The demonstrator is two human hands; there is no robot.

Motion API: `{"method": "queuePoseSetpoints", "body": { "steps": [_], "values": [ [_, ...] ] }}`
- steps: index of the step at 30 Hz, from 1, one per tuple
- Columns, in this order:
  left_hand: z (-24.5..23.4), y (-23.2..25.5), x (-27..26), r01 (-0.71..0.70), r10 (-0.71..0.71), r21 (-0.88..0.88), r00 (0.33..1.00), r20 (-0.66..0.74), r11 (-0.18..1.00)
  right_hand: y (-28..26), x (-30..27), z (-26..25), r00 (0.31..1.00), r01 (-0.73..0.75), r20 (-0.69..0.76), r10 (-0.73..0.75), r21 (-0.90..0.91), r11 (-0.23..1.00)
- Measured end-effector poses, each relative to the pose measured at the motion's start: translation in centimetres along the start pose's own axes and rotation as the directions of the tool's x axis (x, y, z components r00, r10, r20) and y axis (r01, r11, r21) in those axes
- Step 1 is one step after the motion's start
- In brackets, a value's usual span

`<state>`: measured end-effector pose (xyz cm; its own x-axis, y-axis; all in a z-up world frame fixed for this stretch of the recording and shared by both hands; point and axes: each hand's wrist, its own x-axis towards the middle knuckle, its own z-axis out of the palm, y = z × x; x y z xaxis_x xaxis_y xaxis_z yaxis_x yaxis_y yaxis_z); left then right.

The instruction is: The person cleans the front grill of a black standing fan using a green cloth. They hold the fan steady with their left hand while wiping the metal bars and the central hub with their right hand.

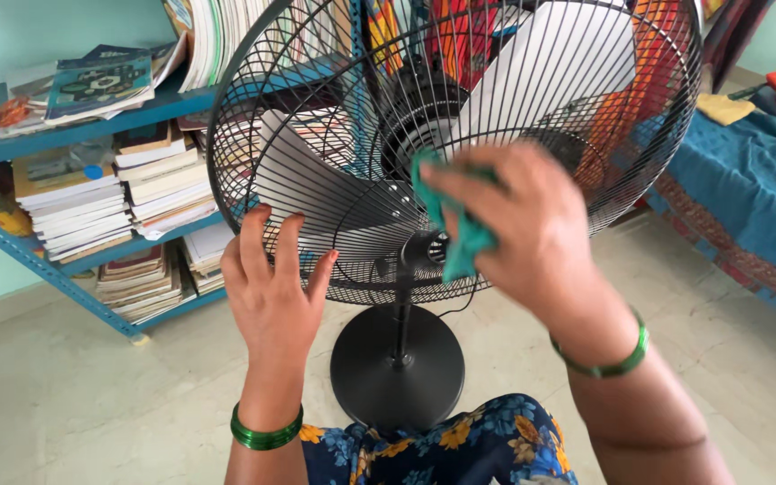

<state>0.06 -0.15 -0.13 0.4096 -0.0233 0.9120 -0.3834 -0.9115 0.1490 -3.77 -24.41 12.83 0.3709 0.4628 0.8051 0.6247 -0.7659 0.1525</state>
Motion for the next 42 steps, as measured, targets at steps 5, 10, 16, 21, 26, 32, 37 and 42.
{"method": "queuePoseSetpoints", "body": {
  "steps": [5,10,16,21,26,32,37,42],
  "values": [
    [-0.2,-0.1,0.2,-0.006,0.006,0.008,1.0,0.019,1.0,0.5,5.9,0.8,0.98,0.107,-0.151,-0.133,-0.17,0.98],
    [-0.2,0.0,0.1,-0.013,0.013,0.01,1.0,0.009,1.0,-0.1,5.0,2.2,0.973,0.109,-0.169,-0.157,-0.263,0.959],
    [-0.1,0.0,0.0,-0.005,0.004,0.02,1.0,0.023,1.0,0.7,1.1,3.0,0.987,0.078,-0.122,-0.108,-0.229,0.97],
    [-0.2,0.0,0.1,0.003,-0.004,0.023,0.999,0.034,1.0,0.9,-1.4,3.5,0.992,0.054,-0.099,-0.075,-0.202,0.978],
    [-0.3,0.1,0.2,0.011,-0.011,0.001,0.999,0.041,1.0,0.7,-3.4,3.9,0.996,0.022,-0.082,-0.038,-0.186,0.982],
    [-0.4,0.1,0.2,0.009,-0.009,-0.004,0.999,0.045,1.0,0.6,-5.6,4.7,0.998,-0.014,-0.062,0.001,-0.208,0.978],
    [0.0,-0.1,0.1,-0.007,0.007,-0.017,1.0,0.008,1.0,1.1,-7.0,5.6,0.996,0.009,-0.087,-0.03,-0.238,0.971],
    [0.1,-0.2,0.0,-0.014,0.014,0.001,1.0,0.01,1.0,1.6,-8.2,6.0,0.997,0.021,-0.068,-0.042,-0.274,0.962]
  ]
}}
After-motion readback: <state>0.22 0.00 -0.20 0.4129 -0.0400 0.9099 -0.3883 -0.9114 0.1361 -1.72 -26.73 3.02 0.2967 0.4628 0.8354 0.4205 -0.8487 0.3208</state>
